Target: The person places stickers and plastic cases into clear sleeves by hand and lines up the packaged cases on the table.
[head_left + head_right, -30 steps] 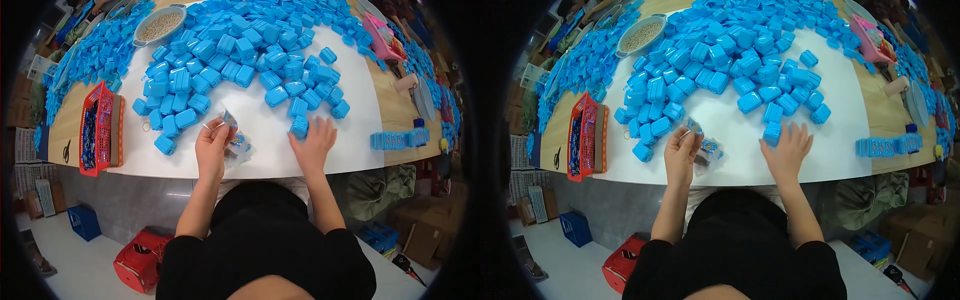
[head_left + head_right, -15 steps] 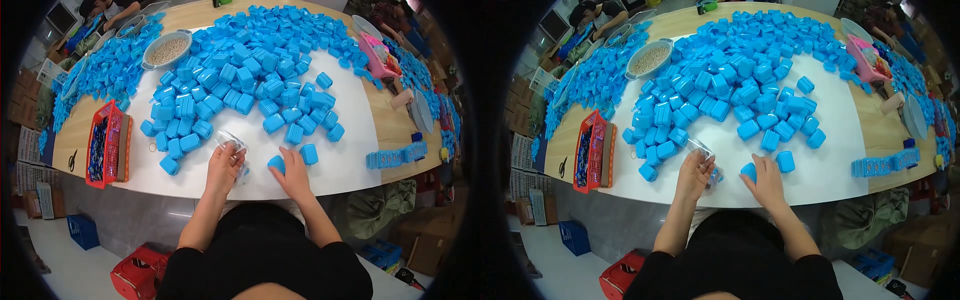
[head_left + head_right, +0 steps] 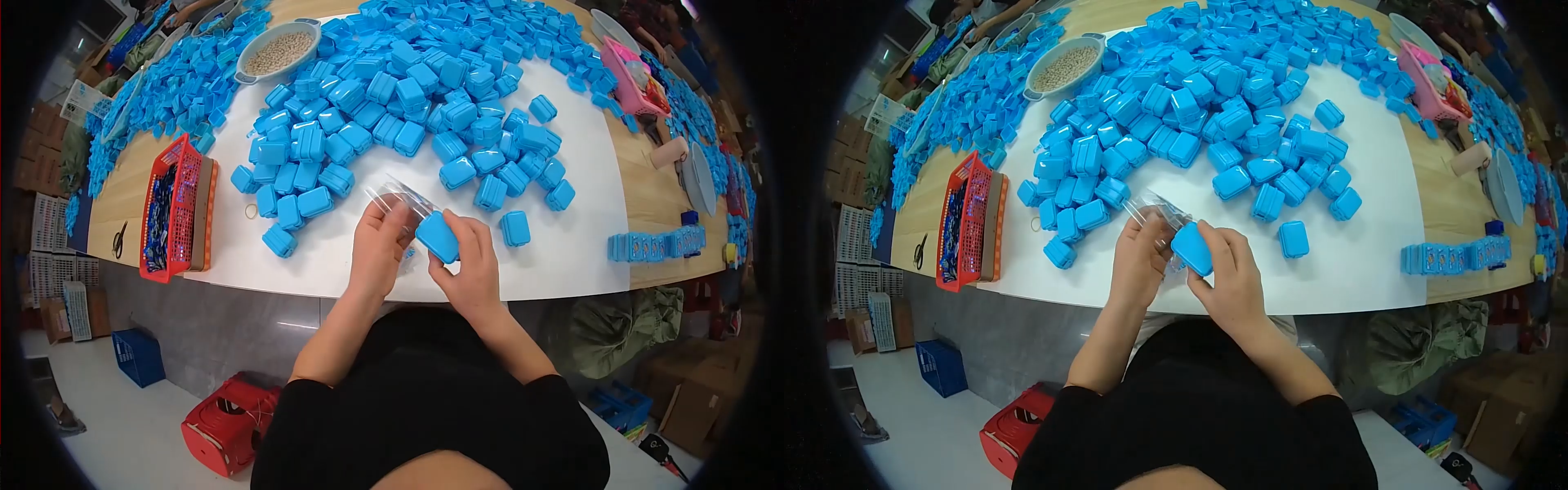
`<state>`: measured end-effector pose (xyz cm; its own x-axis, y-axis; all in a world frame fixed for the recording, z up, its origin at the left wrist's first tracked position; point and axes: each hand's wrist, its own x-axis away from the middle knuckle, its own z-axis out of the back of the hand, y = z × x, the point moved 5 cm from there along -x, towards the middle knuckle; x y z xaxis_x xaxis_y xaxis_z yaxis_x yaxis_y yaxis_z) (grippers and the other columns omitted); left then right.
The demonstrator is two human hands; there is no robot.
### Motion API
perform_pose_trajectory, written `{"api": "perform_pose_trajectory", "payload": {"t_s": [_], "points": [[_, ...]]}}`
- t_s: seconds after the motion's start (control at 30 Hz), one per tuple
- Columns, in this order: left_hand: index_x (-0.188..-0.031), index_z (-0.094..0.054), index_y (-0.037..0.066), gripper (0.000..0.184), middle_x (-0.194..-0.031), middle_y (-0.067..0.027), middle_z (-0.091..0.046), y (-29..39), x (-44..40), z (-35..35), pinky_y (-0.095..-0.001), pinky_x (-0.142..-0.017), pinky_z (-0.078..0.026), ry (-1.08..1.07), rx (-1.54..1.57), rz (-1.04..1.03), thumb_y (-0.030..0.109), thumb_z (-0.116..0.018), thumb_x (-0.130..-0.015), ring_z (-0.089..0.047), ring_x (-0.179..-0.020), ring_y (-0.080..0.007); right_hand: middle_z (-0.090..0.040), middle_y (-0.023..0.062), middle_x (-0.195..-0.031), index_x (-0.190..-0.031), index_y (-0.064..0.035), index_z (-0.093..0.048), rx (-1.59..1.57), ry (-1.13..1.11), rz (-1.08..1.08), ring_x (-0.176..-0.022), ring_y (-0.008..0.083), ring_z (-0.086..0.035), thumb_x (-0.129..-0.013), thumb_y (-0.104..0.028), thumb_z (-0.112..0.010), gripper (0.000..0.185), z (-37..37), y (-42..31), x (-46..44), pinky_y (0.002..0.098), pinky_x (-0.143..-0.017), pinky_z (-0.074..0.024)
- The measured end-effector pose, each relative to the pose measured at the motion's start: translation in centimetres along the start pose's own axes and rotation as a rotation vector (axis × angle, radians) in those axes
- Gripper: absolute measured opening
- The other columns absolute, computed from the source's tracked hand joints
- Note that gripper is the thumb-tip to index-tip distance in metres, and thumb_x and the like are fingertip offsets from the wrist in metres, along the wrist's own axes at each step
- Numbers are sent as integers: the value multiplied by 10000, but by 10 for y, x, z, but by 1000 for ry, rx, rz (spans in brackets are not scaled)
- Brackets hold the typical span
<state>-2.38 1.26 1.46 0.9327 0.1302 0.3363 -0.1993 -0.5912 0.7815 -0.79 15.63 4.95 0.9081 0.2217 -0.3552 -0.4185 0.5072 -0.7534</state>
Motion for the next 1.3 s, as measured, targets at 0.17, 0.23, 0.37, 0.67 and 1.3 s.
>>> {"api": "perform_pose_trajectory", "payload": {"t_s": [0.17,0.23,0.37,0.67,1.3], "points": [[-1176,-500,11,316,-1037,-108,-598,9,23,-10,-280,-828,-472,-76,-599,-475,92,-609,-890,-577,-910,-178,-494,153,-1225,-1268,-60,-437,29,76,91,-1047,306,-555,-700,49,-689,630,0,1,3,359,-921,-458],[-1189,-495,8,335,-1036,-107,-599,11,26,-18,-284,-830,-472,-92,-770,-621,79,-610,-883,-571,-910,-179,-488,152,-1233,-1264,-65,-435,12,99,117,-1042,308,-559,-697,57,-688,632,-1,2,2,359,-916,-464],[-1236,-472,-1,401,-1076,-104,-591,-2,18,-20,-301,-865,-460,-34,-337,-248,66,-618,-869,-563,-942,-193,-453,135,-1277,-1250,-79,-431,161,259,233,-1074,340,-568,-681,64,-705,648,2,-1,7,379,-919,-480],[-1287,-429,-3,465,-1206,-137,-545,3,26,-28,-308,-948,-416,-236,-382,-456,60,-615,-866,-541,-1054,-213,-422,116,-1325,-1224,-120,-466,-44,339,454,-1238,386,-482,-718,84,-676,585,1,9,17,430,-1010,-458],[-1366,-346,49,626,-1301,-180,-503,-16,20,-33,-358,-995,-406,-207,18,-117,95,-664,-829,-509,-1174,-266,-493,133,-1311,-1225,-113,-493,-103,242,284,-1237,379,-499,-714,98,-675,582,5,19,14,416,-995,-467]]}}
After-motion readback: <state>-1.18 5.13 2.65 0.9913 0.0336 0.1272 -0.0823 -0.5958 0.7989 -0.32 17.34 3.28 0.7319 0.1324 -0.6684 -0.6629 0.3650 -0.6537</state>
